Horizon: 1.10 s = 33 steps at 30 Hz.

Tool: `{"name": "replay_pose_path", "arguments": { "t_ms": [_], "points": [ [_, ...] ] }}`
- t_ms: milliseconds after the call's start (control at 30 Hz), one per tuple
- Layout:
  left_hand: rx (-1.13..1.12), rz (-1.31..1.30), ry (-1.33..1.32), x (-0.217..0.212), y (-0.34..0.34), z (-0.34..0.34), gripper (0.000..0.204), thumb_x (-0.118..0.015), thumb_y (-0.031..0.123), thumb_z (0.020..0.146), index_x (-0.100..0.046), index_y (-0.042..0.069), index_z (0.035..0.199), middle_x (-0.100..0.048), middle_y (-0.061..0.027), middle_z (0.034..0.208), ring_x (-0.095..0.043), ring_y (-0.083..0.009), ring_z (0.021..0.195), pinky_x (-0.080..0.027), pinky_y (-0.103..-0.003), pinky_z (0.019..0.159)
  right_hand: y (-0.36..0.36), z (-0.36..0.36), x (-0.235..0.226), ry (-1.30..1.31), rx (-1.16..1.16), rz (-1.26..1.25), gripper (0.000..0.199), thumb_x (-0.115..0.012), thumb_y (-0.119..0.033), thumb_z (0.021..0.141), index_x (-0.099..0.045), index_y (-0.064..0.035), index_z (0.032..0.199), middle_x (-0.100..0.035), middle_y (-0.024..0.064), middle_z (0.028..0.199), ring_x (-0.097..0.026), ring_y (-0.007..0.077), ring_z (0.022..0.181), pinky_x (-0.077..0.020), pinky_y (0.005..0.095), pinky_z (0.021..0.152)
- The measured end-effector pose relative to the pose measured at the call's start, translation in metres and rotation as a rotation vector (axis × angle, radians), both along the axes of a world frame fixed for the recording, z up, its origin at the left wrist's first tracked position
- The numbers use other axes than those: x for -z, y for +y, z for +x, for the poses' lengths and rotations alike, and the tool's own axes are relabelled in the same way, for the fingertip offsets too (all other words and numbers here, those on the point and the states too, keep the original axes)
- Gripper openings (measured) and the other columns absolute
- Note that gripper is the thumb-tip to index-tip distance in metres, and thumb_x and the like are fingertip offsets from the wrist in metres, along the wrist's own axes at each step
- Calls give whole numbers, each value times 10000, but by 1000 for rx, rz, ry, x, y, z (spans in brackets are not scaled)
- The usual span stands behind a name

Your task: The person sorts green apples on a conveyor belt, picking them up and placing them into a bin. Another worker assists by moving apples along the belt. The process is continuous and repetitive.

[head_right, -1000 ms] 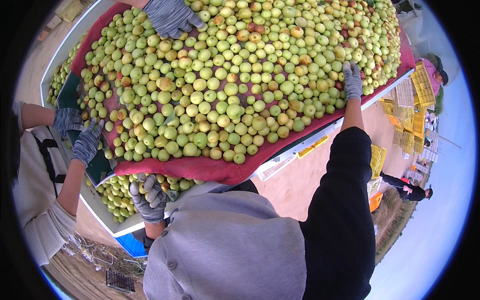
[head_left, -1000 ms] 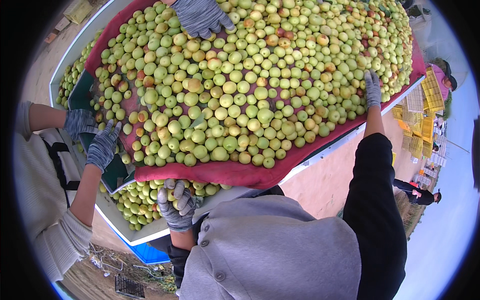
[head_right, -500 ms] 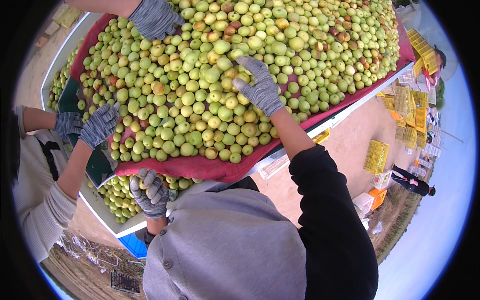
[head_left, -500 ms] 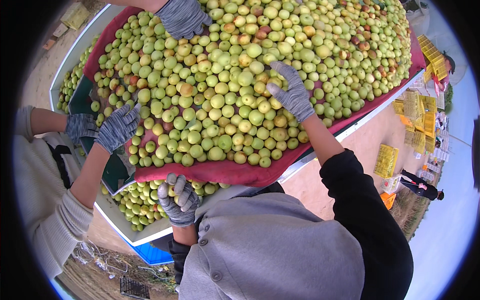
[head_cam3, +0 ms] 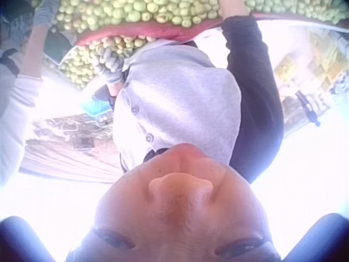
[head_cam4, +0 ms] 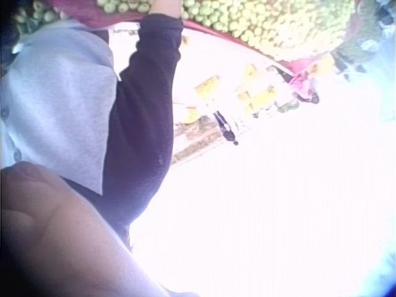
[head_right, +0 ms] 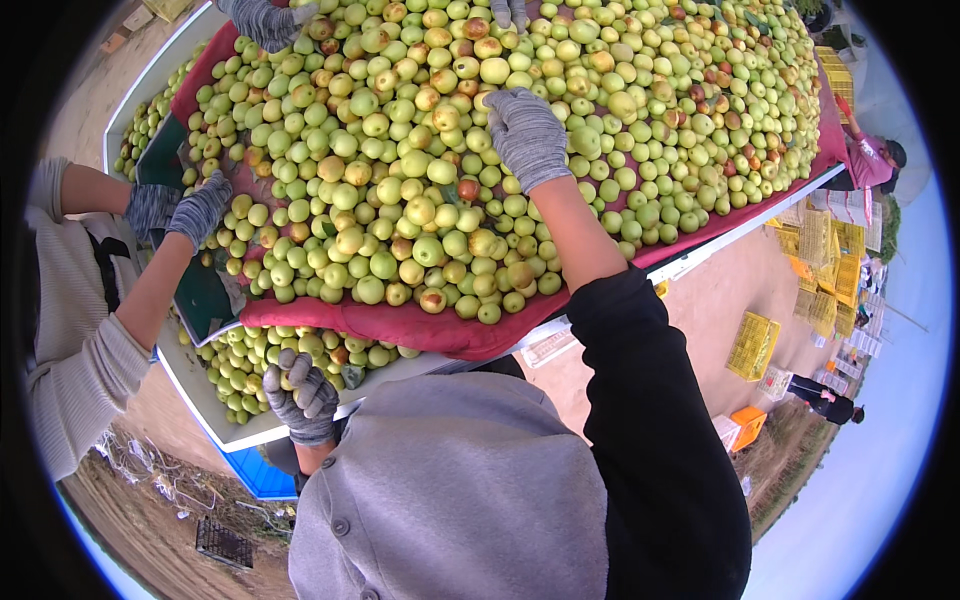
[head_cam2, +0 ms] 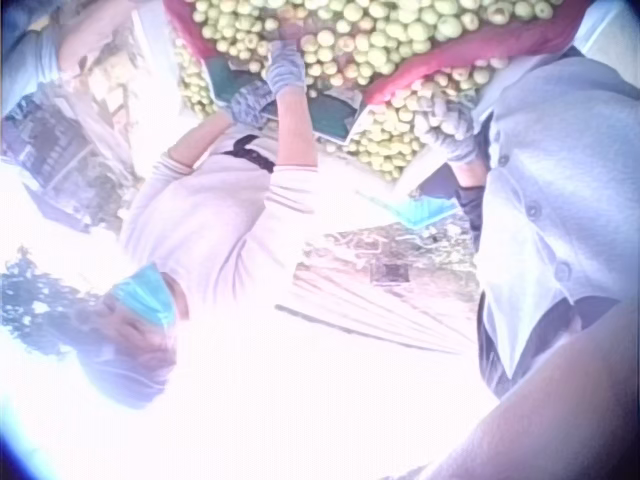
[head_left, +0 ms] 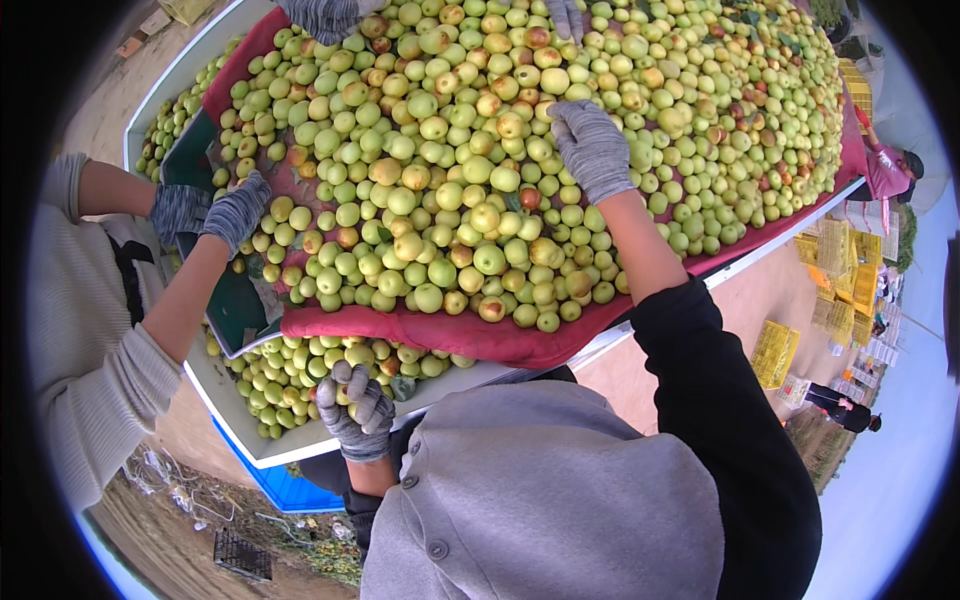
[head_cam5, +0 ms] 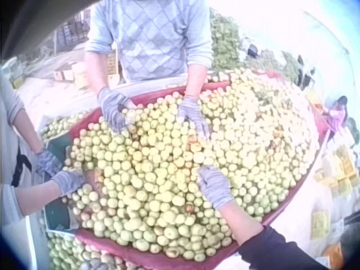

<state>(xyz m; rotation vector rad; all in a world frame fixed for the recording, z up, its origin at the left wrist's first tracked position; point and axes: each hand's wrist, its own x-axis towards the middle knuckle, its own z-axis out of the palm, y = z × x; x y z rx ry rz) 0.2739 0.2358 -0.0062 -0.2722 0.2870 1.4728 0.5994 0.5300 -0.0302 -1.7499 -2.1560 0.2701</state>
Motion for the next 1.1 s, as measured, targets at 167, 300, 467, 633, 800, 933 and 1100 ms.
{"name": "replay_pose_path", "arguments": {
  "t_ms": [167, 300, 467, 633, 800, 933, 1100],
  "points": [
    [-6, -5, 3, 2, 1, 4, 200, -517, 254, 976, -457, 64, 1000, -484, -30, 798, -465, -86, 487, -439, -217, 378, 11, -6, 13, 130, -57, 223, 253, -627, -150, 863, -654, -112, 1112, -644, 112, 1061, -616, 295, 971, -496, 399, 889],
    [33, 37, 29, -2, 3, 5, 199, -518, 256, 975, -454, 70, 1004, -481, -28, 805, -468, -86, 486, -441, -219, 377, 45, -27, -2, 47, -104, 143, 266, -586, -167, 887, -643, -114, 1141, -647, 112, 1110, -626, 302, 980, -503, 421, 881],
    [7, 9, 43, -1, 3, 4, 196, -522, 254, 974, -457, 73, 1011, -478, -29, 805, -466, -88, 485, -441, -218, 377, 54, -63, 9, -62, -19, -170, 348, -506, -340, 963, -574, -166, 1257, -624, 140, 1155, -613, 325, 1039, -494, 445, 901],
    [29, 50, -2, -1, 6, 3, 214, -539, 259, 966, -465, 68, 1027, -477, -30, 817, -479, -93, 510, -448, -220, 391, 36, -59, 19, 194, -41, -240, 362, -588, -286, 909, -575, -104, 1222, -629, 135, 1105, -629, 293, 1013, -496, 441, 906],
    [90, 46, -160, 2, 18, 19, 341, -552, 315, 965, -505, 51, 1177, -564, -146, 1146, -605, -259, 1036, -580, -305, 716, -43, -92, -27, 403, -469, 13, 374, -628, -395, 860, -656, -99, 1087, -661, 112, 939, -634, 304, 884, -487, 422, 872],
    [94, 118, -300, 5, 18, 33, 635, -323, 550, 991, -279, 185, 1510, -213, -79, 1580, -159, -352, 1458, -209, -614, 1114, -109, -115, -64, 326, -934, -41, 652, -621, -640, 784, -632, -144, 1208, -638, 82, 1101, -560, 278, 1160, -359, 480, 1059],
    [12, -61, -442, 4, 6, 26, 539, -437, 527, 972, -453, 186, 1390, -387, -72, 1490, -300, -268, 1410, -430, -444, 980, -38, -23, -36, 136, -113, 109, 788, -691, -577, 767, -516, -55, 1330, -537, 191, 1301, -457, 370, 1263, -369, 469, 1059]
  ]
}}
